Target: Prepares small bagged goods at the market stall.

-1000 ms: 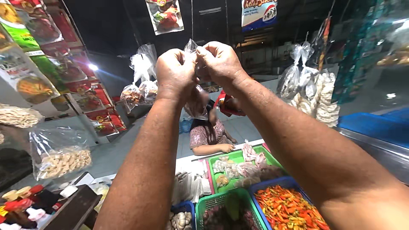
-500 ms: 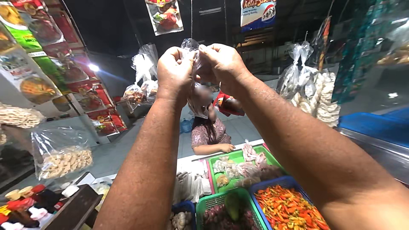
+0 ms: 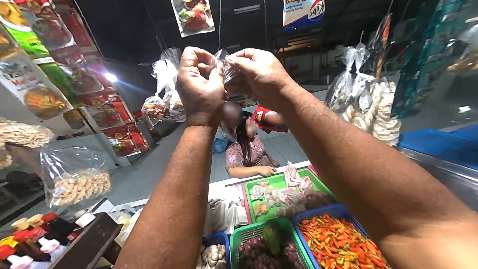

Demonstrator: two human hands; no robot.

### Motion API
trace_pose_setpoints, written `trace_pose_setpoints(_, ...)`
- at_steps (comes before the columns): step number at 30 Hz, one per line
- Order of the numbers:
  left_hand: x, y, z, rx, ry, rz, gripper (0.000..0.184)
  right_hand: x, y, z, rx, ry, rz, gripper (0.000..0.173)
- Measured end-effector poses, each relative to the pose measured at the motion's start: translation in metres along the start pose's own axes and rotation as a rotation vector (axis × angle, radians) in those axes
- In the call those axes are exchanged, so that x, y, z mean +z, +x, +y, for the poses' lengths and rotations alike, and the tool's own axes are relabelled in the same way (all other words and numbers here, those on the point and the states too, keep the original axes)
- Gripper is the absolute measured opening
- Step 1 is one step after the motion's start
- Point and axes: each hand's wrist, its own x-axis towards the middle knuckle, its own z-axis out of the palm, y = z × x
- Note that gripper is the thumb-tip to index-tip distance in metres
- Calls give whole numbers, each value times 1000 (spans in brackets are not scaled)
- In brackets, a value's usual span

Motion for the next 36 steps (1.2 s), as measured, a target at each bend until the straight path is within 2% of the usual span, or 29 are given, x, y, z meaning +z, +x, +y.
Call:
trace_pose_setpoints(1, 1, 0, 0, 48, 38, 17, 16, 1, 0, -1, 5, 14, 10, 28)
trace_pose_setpoints(4, 1, -2, 2, 188, 146, 42, 12, 4, -4, -6, 36, -30, 78, 61)
trace_pose_setpoints(6, 1, -4, 3, 270, 231, 40, 9, 4, -8, -9, 26, -170, 132, 68)
trace_pose_setpoints(10, 1, -12, 6, 395, 354, 17, 8, 2, -17, -15, 83, -304, 171, 60)
trace_pose_setpoints(13, 1, -16, 8, 406, 370, 1, 10, 1, -22, -19, 149, -230, 137, 41)
trace_pose_setpoints(15, 0, -19, 7, 404, 359, -4, 6, 0, -23, -17, 128, -145, 79, 25)
trace_pose_setpoints(17, -1, -23, 6, 363, 329, -3, 7, -3, -22, -13, 43, -187, 27, 13)
trace_pose_setpoints(19, -2, -29, 5, 222, 195, -35, 19, -6, -21, -9, -57, -330, -18, 11)
trace_pose_setpoints(21, -6, -34, 8, -63, -152, -155, 38, -8, -22, -11, -123, -437, -77, 10)
trace_pose_setpoints(22, -9, -36, 9, -230, -367, -208, 41, -10, -22, -12, -143, -459, -119, 10)
trace_pose_setpoints(24, -13, -40, 12, -500, -628, -261, 26, -14, -23, -15, -162, -488, -201, 11)
trace_pose_setpoints(25, -15, -42, 14, -586, -670, -286, 28, -16, -24, -15, -163, -498, -228, 10)
trace_pose_setpoints(27, -19, -44, 12, -615, -668, -339, 23, -19, -25, -14, -178, -531, -268, 10)
trace_pose_setpoints(30, -22, -48, 8, -525, -590, -348, 8, -23, -27, -10, -219, -598, -235, 11)
trace_pose_setpoints(34, -28, -54, 5, -391, -465, -304, 8, -23, -16, -6, -234, -652, 135, 22)
trace_pose_setpoints(36, -33, -56, 3, -370, -437, -292, 7, -18, -7, -3, -222, -628, 227, 28)
